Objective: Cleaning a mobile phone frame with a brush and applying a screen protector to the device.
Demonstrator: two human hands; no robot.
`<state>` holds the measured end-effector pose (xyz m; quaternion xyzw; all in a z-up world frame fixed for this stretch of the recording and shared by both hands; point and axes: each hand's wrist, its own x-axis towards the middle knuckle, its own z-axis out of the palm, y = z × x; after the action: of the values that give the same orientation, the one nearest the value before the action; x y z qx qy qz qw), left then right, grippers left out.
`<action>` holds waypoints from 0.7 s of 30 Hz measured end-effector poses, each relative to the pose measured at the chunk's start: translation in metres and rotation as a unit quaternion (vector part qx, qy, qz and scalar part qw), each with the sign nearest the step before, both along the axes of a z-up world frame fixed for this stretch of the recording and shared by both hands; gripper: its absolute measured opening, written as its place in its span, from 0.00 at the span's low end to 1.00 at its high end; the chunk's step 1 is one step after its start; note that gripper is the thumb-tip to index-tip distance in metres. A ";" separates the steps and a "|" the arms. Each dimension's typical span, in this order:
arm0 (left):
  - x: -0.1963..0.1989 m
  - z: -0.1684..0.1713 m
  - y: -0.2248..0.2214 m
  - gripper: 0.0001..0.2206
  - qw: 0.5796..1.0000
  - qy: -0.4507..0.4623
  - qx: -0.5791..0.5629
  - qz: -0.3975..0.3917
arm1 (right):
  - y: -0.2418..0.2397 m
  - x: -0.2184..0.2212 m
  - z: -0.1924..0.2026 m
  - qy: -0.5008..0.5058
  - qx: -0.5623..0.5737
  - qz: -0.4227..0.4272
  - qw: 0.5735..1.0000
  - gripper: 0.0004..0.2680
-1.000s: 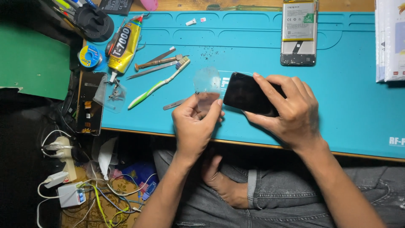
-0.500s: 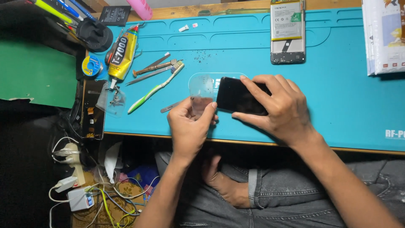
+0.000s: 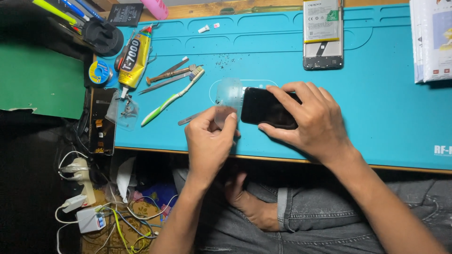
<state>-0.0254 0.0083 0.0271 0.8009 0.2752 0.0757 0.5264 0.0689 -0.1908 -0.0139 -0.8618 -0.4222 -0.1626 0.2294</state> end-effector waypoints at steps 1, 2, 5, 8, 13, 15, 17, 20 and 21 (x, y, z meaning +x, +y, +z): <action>0.000 -0.003 0.000 0.06 1.000 0.000 0.000 0.001 | 0.000 0.000 0.001 0.000 0.000 0.001 1.000 0.25; 0.000 -0.006 0.001 0.04 1.000 -0.019 -0.019 0.007 | 0.001 0.000 0.001 0.003 -0.003 -0.001 1.000 0.26; -0.001 -0.009 0.001 0.04 0.998 -0.040 -0.041 0.016 | 0.001 0.000 0.001 0.009 -0.007 -0.004 1.000 0.26; -0.001 -0.011 0.001 0.04 0.997 -0.051 -0.046 0.025 | 0.001 0.000 0.000 0.014 -0.006 -0.004 1.000 0.26; -0.002 -0.013 0.002 0.04 0.997 -0.065 -0.048 0.020 | 0.000 0.000 -0.001 0.012 -0.009 -0.003 1.000 0.26; -0.003 -0.014 0.002 0.04 0.995 -0.078 -0.063 0.025 | 0.001 0.000 0.000 0.007 -0.013 -0.005 1.000 0.26; -0.003 -0.013 0.002 0.04 0.995 -0.077 -0.063 0.023 | 0.001 0.000 0.000 0.009 -0.012 -0.005 1.000 0.26; -0.003 -0.012 0.003 0.04 0.996 -0.072 -0.052 0.015 | 0.001 0.000 0.000 0.012 -0.012 -0.005 1.000 0.26; -0.003 -0.012 0.003 0.04 0.997 -0.067 -0.041 0.010 | 0.001 0.000 0.000 0.012 -0.011 -0.006 1.000 0.26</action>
<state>-0.0286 0.0113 0.0152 0.7692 0.2504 0.1232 0.5748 0.0687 -0.1899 -0.0136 -0.8687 -0.4161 -0.1485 0.2241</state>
